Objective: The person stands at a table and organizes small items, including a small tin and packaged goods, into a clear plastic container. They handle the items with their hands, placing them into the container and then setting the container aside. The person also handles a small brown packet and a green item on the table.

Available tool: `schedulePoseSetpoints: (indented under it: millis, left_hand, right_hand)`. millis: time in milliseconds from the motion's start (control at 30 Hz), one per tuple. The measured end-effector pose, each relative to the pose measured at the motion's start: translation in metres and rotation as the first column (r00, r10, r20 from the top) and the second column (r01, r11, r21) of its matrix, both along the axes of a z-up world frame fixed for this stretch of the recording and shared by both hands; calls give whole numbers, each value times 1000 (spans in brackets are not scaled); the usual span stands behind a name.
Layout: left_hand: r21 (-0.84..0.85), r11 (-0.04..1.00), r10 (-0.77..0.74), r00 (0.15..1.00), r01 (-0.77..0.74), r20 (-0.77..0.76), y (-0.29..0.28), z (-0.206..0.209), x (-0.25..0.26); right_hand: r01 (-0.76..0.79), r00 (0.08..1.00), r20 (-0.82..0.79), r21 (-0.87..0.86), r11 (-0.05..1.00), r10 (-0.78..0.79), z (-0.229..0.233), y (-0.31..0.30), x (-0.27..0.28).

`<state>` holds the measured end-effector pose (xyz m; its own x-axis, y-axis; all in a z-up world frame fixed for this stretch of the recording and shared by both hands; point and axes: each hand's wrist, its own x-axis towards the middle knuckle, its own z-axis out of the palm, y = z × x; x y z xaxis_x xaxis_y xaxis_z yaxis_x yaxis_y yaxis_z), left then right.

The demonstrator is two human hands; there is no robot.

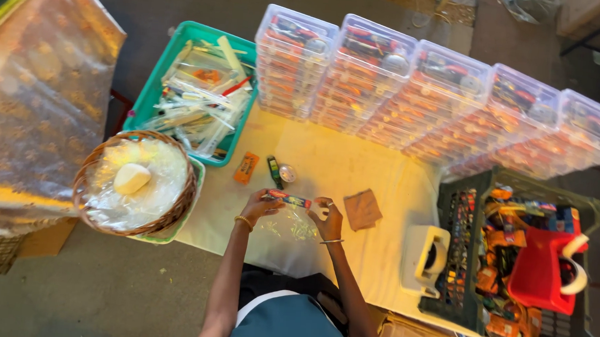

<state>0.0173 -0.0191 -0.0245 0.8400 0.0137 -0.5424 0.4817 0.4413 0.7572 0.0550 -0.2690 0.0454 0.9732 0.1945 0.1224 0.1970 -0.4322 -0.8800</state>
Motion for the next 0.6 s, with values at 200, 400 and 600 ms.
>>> schedulePoseSetpoints:
  millis: [200,400,600]
  left_hand:
    - [-141,877,459,888,-460,-43,70,-6,-25]
    - [-337,770,562,826,-541,-41,109,-28,-46]
    - [-456,704,618,786,-544,17,111,-16,-49]
  right_hand:
    - [-169,978,-143,-119,978,151,-77,54,14]
    - [-195,873,241,-623,758,423,-92,124,27]
    - [-80,857,296,-731,678,421,-157,118,38]
